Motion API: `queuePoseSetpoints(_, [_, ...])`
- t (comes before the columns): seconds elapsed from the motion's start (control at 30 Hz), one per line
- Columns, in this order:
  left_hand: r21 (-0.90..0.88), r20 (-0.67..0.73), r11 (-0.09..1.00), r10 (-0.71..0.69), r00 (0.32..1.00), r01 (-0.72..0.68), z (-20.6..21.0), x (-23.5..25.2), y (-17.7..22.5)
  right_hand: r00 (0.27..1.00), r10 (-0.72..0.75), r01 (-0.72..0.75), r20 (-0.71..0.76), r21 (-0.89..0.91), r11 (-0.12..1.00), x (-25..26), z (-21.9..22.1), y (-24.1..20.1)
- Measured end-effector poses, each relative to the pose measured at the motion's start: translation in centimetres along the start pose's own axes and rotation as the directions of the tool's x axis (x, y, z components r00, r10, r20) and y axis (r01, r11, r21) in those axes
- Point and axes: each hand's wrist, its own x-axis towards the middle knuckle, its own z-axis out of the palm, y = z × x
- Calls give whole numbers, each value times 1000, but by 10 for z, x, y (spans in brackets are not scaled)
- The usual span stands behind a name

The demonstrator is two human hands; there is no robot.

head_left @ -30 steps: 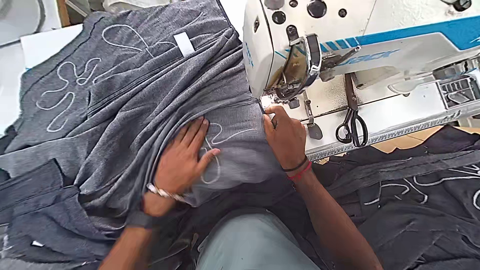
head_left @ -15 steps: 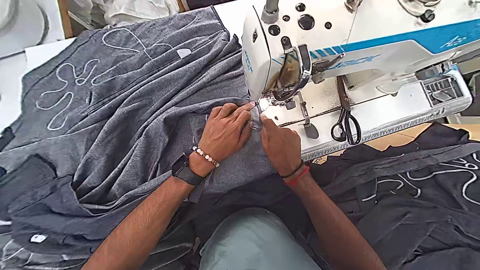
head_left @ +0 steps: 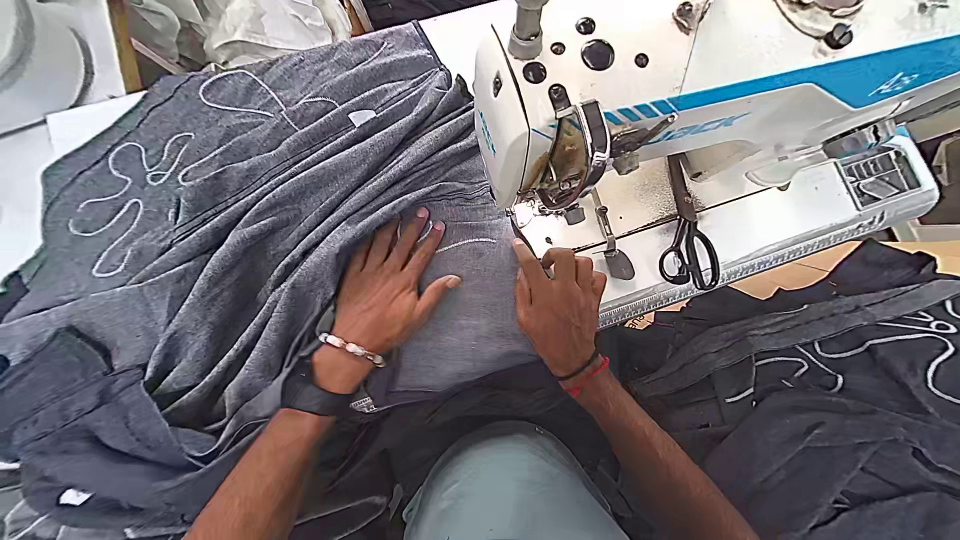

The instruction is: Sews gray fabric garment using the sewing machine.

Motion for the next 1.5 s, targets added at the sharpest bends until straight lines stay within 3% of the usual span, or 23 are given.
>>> queuePoseSetpoints(0.1, [19, 58, 1000, 10, 998, -12, -24, 14, 7, 1000, 14, -14, -21, -2, 1000, -4, 2, -2])
queuePoseSetpoints(0.2, [-249, -213, 966, 18, 977, -72, -25, 37, 57, 999, -2, -3, 36, 135, 991, 2, -5, 5])
queuePoseSetpoints(0.27, [-287, -302, 940, 95, 949, -186, -5, 48, 72, 999, 15, -26, 37, 318, 948, 9, -20, 23])
queuePoseSetpoints(0.4, [-202, -304, 913, 286, 909, -355, 14, 52, 53, 992, 120, -122, 24, 260, 958, 33, -49, 82])
queuePoseSetpoints(0.47, [-186, -300, 903, 322, 898, -386, 13, 50, 46, 992, 97, -114, 78, 243, 963, 40, -49, 101])
queuePoseSetpoints(0.57, [-204, -300, 900, 317, 900, -385, 12, 52, 44, 992, -37, -3, 120, 313, 950, 46, -38, 87])
queuePoseSetpoints(0.77, [-239, -268, 878, 350, 898, -414, 11, 57, 38, 985, -123, 155, -121, 305, 940, 39, -3, 29])
queuePoseSetpoints(0.9, [-232, -246, 846, 426, 871, -480, 7, 64, 25, 946, -298, 324, -131, 287, 902, 22, -1, 23])
queuePoseSetpoints(1.07, [-174, -241, 795, 537, 808, -581, 8, 79, 8, 963, -234, 257, -137, 191, 947, 11, 3, 22])
queuePoseSetpoints(1.2, [-126, -237, 831, 505, 830, -541, 5, 77, 18, 962, -173, 200, -211, 115, 973, 9, 4, 20])
queuePoseSetpoints(1.3, [-139, -233, 872, 431, 872, -469, 4, 67, 38, 972, -96, 133, -216, 160, 978, 10, 3, 22])
queuePoseSetpoints(1.43, [-88, -198, 952, 270, 942, -292, 17, 44, 64, 992, 121, -109, -43, 213, 971, 26, -5, 21])
queuePoseSetpoints(1.5, [-75, -189, 968, 221, 957, -238, 19, 39, 72, 992, 113, -122, 52, 230, 966, 38, -13, 11])
